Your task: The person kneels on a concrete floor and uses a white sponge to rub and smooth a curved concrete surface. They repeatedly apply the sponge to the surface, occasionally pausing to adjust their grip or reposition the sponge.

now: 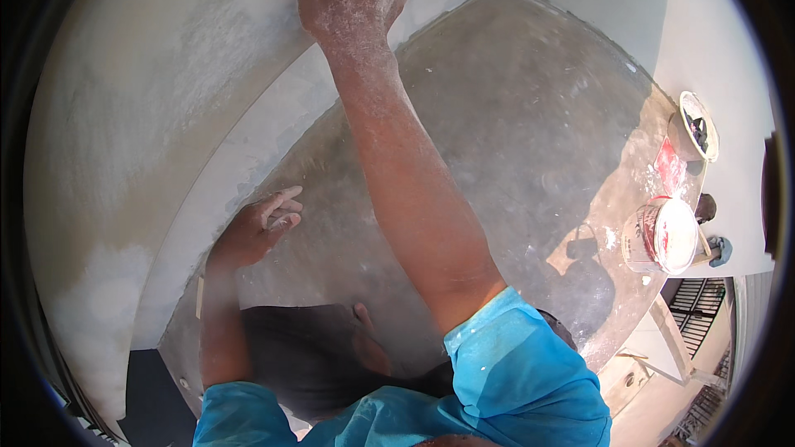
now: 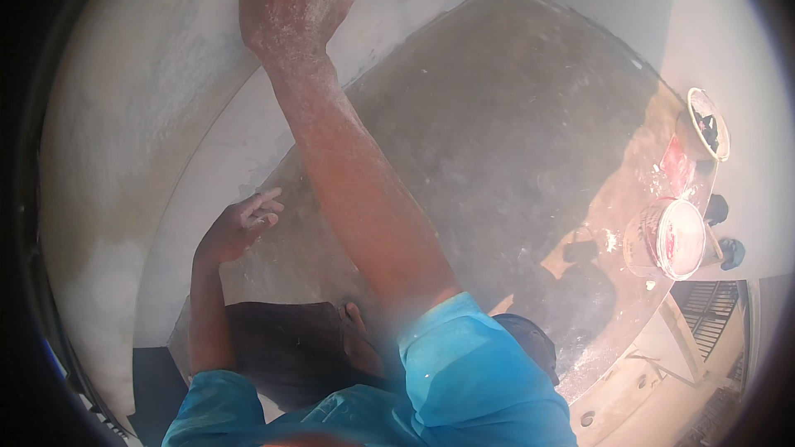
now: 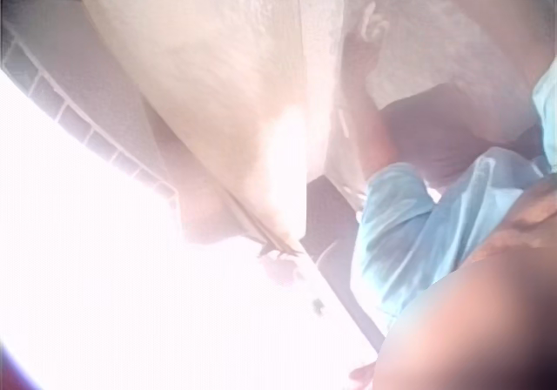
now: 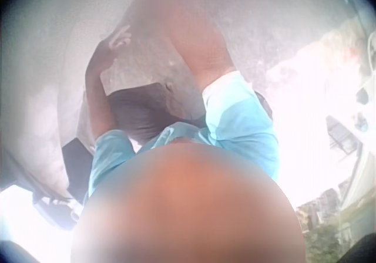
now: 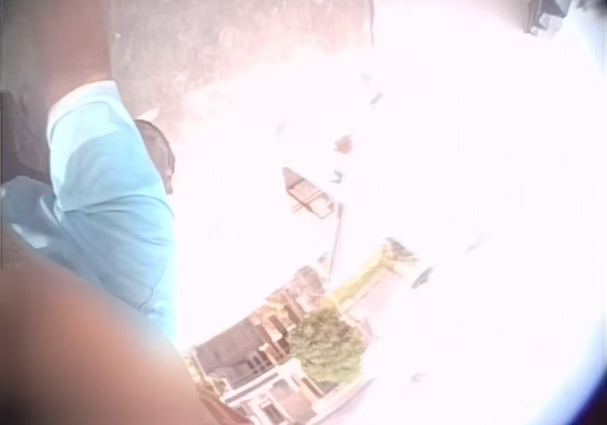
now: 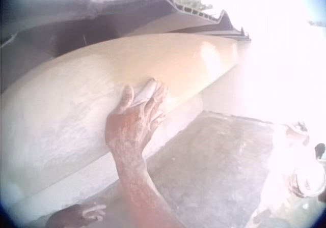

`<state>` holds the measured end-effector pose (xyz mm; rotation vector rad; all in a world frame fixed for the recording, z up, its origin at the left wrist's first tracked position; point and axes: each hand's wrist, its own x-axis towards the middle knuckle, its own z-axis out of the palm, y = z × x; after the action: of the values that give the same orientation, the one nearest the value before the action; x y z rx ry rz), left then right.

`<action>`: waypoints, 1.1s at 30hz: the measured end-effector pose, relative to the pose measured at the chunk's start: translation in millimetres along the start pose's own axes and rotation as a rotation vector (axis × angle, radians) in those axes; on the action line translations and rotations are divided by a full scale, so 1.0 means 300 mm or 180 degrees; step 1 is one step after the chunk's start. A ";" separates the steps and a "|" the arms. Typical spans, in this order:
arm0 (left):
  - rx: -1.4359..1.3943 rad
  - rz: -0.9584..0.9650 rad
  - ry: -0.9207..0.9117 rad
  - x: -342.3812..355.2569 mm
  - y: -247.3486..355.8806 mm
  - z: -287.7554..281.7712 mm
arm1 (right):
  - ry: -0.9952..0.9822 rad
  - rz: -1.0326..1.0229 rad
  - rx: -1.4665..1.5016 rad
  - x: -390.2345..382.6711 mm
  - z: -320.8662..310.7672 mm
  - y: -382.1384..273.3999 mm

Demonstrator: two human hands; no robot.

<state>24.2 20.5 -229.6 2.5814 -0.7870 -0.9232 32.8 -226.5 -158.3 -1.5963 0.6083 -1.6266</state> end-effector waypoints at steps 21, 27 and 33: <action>-0.0046 -0.0208 -0.0383 0.050 0.000 0.035 | -0.0355 -0.0138 0.0422 -0.045 -0.039 -0.007; 0.1091 0.1001 0.0290 0.139 -0.369 0.089 | -0.0834 -0.0752 0.0787 -0.334 0.005 -0.217; -0.0520 -0.0145 -0.0344 0.049 0.006 0.057 | -0.0133 0.0345 0.0439 0.057 -0.071 0.028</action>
<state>21.9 9.1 -249.0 2.4342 -0.6530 -1.1005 14.9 -248.5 -156.6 -1.4684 0.5395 -1.5183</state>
